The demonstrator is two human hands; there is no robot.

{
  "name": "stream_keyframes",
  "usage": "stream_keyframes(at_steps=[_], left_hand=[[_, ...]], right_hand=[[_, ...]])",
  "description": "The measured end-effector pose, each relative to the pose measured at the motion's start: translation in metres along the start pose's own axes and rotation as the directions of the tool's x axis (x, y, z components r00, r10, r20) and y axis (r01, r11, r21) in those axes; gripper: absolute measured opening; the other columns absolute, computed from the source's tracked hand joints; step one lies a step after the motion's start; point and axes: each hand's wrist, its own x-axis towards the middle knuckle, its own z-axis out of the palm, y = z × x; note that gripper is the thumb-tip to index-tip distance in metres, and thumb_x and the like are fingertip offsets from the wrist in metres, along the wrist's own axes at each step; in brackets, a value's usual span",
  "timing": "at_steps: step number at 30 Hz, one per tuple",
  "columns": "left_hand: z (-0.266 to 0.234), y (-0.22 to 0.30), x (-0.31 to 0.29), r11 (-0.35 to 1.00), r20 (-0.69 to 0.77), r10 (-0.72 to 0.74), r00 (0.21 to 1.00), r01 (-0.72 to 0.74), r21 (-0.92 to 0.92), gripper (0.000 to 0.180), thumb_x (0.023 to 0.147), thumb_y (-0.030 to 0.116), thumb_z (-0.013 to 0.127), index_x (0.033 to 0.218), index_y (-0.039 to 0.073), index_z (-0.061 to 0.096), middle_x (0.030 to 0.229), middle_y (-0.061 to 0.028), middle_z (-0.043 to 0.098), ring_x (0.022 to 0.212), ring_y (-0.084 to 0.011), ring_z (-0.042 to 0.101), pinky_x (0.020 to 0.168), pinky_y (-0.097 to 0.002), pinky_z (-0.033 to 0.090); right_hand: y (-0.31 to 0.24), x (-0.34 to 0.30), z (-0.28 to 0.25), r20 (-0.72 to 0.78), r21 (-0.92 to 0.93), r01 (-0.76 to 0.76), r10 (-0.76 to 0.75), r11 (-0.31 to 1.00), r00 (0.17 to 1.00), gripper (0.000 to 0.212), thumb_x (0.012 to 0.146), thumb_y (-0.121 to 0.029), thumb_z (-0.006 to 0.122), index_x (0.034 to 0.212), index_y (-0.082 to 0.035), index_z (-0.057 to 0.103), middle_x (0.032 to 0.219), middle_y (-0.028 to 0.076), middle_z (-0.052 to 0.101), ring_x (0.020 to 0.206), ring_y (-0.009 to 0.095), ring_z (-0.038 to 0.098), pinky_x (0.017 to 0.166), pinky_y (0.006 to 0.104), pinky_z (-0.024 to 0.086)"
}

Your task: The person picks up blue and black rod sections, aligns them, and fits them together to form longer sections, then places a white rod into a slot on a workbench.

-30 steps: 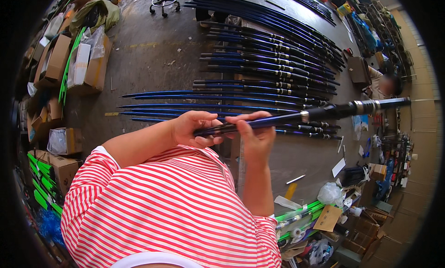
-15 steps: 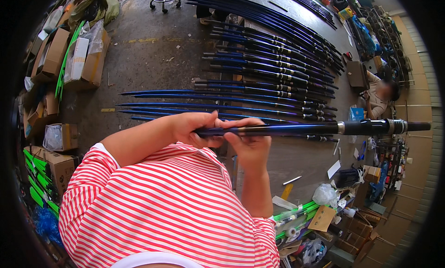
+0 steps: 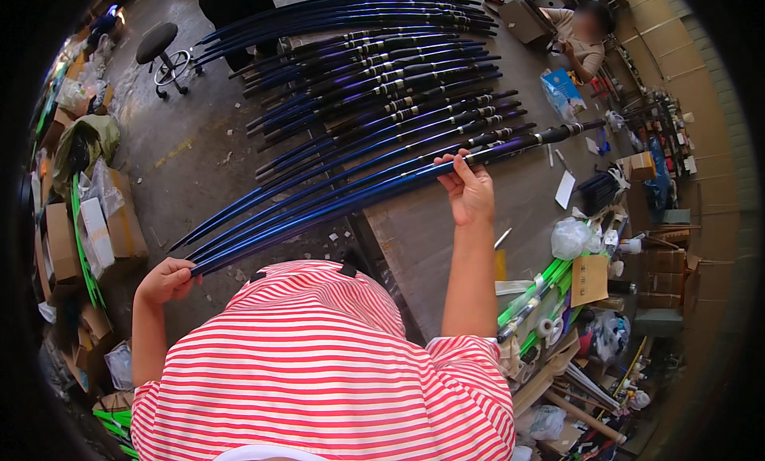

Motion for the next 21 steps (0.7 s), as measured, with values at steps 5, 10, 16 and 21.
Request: stream_keyframes(at_steps=[5, 10, 16, 21], left_hand=[[0.049, 0.002, 0.040, 0.237, -0.203, 0.642, 0.740, 0.060, 0.970, 0.037, 0.082, 0.022, 0.056, 0.111, -0.001, 0.052, 0.076, -0.0100, 0.052, 0.068, -0.0220, 0.051, 0.061, -0.0329, 0.041], [0.122, 0.026, 0.081, -0.054, -0.037, 0.841, 0.539, 0.153, 0.987, 0.043, 0.077, 0.020, 0.062, 0.109, -0.005, 0.048, 0.075, -0.0122, 0.052, 0.066, -0.0230, 0.054, 0.056, -0.0343, 0.044], [0.143, 0.043, 0.061, 0.223, -0.276, 0.476, 0.835, 0.189, 0.956, 0.025, 0.081, 0.025, 0.060, 0.073, 0.004, 0.048, 0.068, -0.0131, 0.057, 0.057, -0.0257, 0.059, 0.049, -0.0315, 0.048], [0.111, 0.030, 0.037, 0.909, 0.359, -0.381, 0.852, 0.416, -0.025, 0.046, 0.091, 0.042, 0.039, 0.108, 0.003, 0.056, 0.094, -0.0062, 0.062, 0.079, -0.0140, 0.058, 0.070, -0.0269, 0.049]], right_hand=[[0.038, 0.020, 0.010, -0.237, 0.317, -0.031, 0.111, 0.948, 0.965, 0.010, 0.088, -0.002, 0.047, 0.097, -0.003, 0.050, 0.077, 0.009, 0.055, 0.071, 0.021, 0.056, 0.076, 0.0398, 0.051], [0.043, 0.029, 0.033, -0.406, 0.486, -0.102, 0.328, 0.868, 0.853, 0.027, 0.091, -0.023, 0.044, 0.068, -0.013, 0.035, 0.052, -0.004, 0.029, 0.041, 0.008, 0.029, 0.041, 0.0231, 0.026], [0.016, 0.011, 0.032, -0.322, 0.511, -0.162, 0.362, 0.844, 0.875, 0.043, 0.090, -0.042, 0.044, 0.058, -0.017, 0.029, 0.045, -0.005, 0.017, 0.037, 0.009, 0.012, 0.036, 0.0238, 0.013], [0.004, -0.008, 0.013, 0.034, 0.625, -0.289, 0.344, 0.726, 0.938, 0.047, 0.091, -0.040, 0.043, 0.053, -0.017, 0.027, 0.042, -0.007, 0.016, 0.034, 0.007, 0.011, 0.033, 0.0216, 0.011]])
